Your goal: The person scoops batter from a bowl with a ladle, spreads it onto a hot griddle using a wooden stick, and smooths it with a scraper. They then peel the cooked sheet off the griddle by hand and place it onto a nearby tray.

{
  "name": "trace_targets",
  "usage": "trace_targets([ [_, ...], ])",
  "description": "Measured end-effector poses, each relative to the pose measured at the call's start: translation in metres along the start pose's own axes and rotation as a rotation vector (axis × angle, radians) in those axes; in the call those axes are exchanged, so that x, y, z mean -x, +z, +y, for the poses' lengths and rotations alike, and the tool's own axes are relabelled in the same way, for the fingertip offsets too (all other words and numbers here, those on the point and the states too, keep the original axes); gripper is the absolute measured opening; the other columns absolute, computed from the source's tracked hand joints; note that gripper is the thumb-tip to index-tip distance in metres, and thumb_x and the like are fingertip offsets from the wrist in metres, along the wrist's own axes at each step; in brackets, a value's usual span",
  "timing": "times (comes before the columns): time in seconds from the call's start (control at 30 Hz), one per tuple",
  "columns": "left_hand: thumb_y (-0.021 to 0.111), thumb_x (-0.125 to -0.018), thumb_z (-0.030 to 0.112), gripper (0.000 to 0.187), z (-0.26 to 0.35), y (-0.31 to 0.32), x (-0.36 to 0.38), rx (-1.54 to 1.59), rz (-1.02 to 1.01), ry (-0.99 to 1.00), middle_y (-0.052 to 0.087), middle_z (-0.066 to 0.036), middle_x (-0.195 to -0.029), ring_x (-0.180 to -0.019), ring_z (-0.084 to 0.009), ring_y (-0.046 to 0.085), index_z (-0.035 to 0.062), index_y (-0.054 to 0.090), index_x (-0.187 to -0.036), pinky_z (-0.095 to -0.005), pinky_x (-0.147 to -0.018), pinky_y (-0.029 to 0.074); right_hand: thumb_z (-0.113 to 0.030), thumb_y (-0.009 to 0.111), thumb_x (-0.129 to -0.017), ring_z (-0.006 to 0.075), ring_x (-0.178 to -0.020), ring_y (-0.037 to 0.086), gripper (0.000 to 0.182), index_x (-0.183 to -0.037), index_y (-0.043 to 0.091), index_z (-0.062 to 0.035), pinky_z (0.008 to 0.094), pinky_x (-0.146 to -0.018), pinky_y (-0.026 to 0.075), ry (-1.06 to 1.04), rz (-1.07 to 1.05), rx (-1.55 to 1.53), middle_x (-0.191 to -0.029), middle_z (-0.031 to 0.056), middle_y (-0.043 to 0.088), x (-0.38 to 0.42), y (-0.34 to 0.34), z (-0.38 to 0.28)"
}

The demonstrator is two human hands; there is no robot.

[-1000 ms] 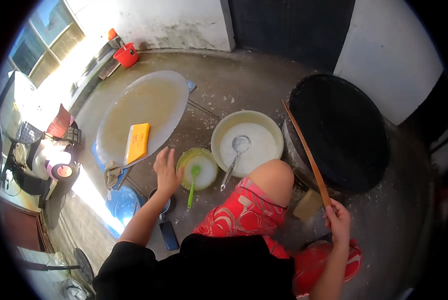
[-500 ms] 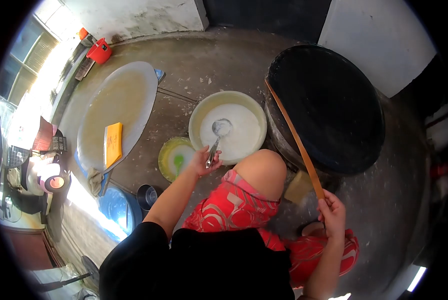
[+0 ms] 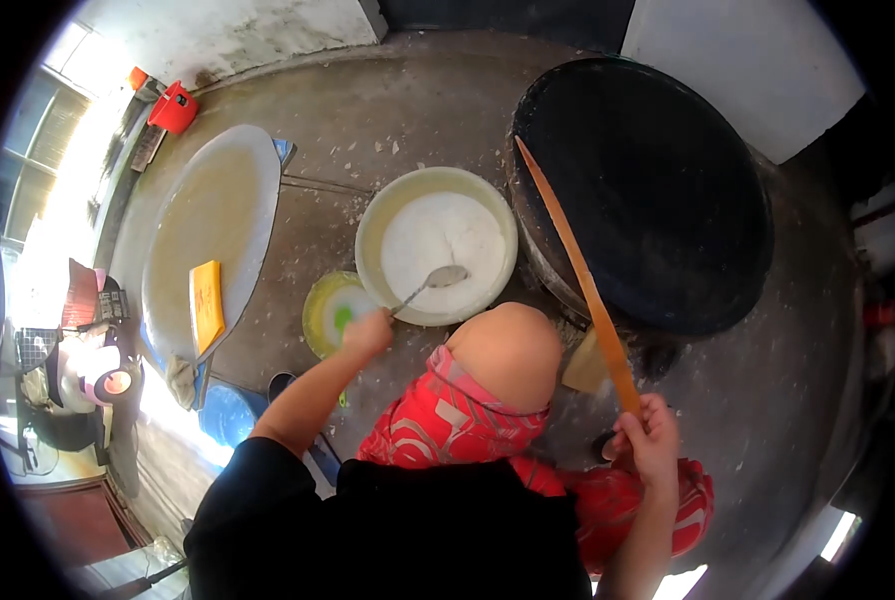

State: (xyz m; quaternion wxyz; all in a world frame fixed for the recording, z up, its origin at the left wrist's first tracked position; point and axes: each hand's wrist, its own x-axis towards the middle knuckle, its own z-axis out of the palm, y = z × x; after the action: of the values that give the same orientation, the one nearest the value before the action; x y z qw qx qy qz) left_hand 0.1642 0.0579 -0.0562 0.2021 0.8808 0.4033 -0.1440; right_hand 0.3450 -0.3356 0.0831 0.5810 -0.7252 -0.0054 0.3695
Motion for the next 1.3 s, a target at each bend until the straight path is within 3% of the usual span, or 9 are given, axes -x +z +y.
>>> trace_targets([
  [0.17,0.045,-0.08,0.018,0.023,0.007,-0.025,-0.028,0.051,0.06,-0.271,0.06,-0.019,-0.091,-0.091,-0.0313,0.058,0.0058,0.06,-0.091,-0.0411,-0.077,0.045,-0.005,0.052,-0.083,0.0069,-0.051,0.051,0.014,-0.095,0.044,-0.0037,0.0163,-0.045,0.039,-0.007,-0.042,0.029,-0.069,0.0042,0.055,0.001,0.013,-0.01],
  [0.3,0.044,-0.079,0.015,0.021,0.009,0.017,-0.021,0.006,-0.125,-0.058,0.059,-0.02,-0.092,-0.091,-0.0356,0.056,0.0048,0.06,-0.089,-0.0424,-0.079,0.043,-0.003,0.051,-0.083,0.0061,-0.05,0.05,0.015,-0.096,0.044,-0.0032,0.0163,-0.044,0.039,-0.019,-0.05,-0.003,-0.069,0.0043,0.055,-0.001,0.009,-0.009],
  [0.4,0.045,-0.078,0.016,0.022,0.007,-0.043,0.002,0.233,-0.068,-0.194,0.059,-0.021,-0.094,-0.092,-0.0353,0.055,0.0048,0.06,-0.089,-0.0433,-0.08,0.043,0.0,0.051,-0.082,0.0053,-0.049,0.049,0.017,-0.097,0.044,-0.0026,0.0162,-0.043,0.039,-0.015,-0.052,-0.005,-0.069,0.0043,0.055,-0.001,0.008,-0.006],
  [0.6,0.044,-0.081,0.017,0.022,0.013,-0.014,-0.015,0.056,-0.065,-0.088,0.059,-0.022,-0.09,-0.087,-0.0366,0.057,0.0034,0.059,-0.089,-0.0449,-0.077,0.043,-0.001,0.052,-0.082,0.0056,-0.05,0.049,0.018,-0.098,0.044,-0.0028,0.0155,-0.042,0.037,-0.005,-0.049,-0.042,-0.071,0.0046,0.055,-0.005,0.012,-0.008],
  [0.8,0.045,-0.078,0.013,0.021,0.033,-0.015,-0.055,0.165,0.222,-0.126,0.06,-0.02,-0.089,-0.084,-0.0375,0.057,0.0029,0.059,-0.09,-0.0446,-0.076,0.044,-0.002,0.051,-0.082,0.0055,-0.051,0.049,0.018,-0.098,0.044,-0.0032,0.0152,-0.04,0.035,0.016,-0.072,-0.019,-0.071,0.0041,0.055,-0.008,0.016,-0.011],
  [0.87,0.045,-0.078,0.012,0.02,0.028,0.001,-0.039,-0.091,-0.062,-0.016,0.06,-0.02,-0.088,-0.083,-0.0374,0.057,0.0028,0.059,-0.09,-0.0442,-0.075,0.045,-0.002,0.051,-0.082,0.0055,-0.051,0.049,0.017,-0.098,0.044,-0.0032,0.0151,-0.04,0.035,0.012,-0.091,-0.009,-0.071,0.0039,0.055,-0.011,0.012,-0.014],
  [1.03,0.046,-0.077,0.012,0.02,-0.015,-0.05,-0.009,0.132,-0.041,-0.082,0.06,-0.022,-0.084,-0.086,-0.0354,0.057,0.0008,0.058,-0.088,-0.0435,-0.075,0.045,-0.001,0.05,-0.083,0.0055,-0.05,0.049,0.016,-0.098,0.044,-0.0035,0.0157,-0.04,0.036,0.014,-0.065,0.002,-0.071,0.0041,0.055,-0.008,0.011,-0.005],
  [1.17,0.046,-0.077,0.014,0.022,-0.01,-0.004,-0.03,-0.047,0.051,-0.171,0.06,-0.023,-0.083,-0.085,-0.0361,0.058,-0.0012,0.058,-0.088,-0.0435,-0.075,0.045,-0.001,0.05,-0.083,0.0057,-0.051,0.049,0.016,-0.097,0.045,-0.0034,0.016,-0.042,0.037,0.009,-0.042,-0.028,-0.071,0.0041,0.055,-0.008,0.012,-0.006],
  [1.3,0.045,-0.081,0.016,0.019,-0.035,0.102,-0.084,0.239,-0.205,0.044,0.057,-0.019,-0.07,-0.059,-0.0281,0.056,0.0006,0.055,-0.084,-0.0389,-0.048,0.042,-0.001,0.051,-0.083,0.0062,-0.051,0.049,0.015,-0.097,0.045,-0.0035,0.016,-0.043,0.037,0.01,-0.031,0.001,-0.07,0.0039,0.055,-0.013,0.016,-0.015],
])
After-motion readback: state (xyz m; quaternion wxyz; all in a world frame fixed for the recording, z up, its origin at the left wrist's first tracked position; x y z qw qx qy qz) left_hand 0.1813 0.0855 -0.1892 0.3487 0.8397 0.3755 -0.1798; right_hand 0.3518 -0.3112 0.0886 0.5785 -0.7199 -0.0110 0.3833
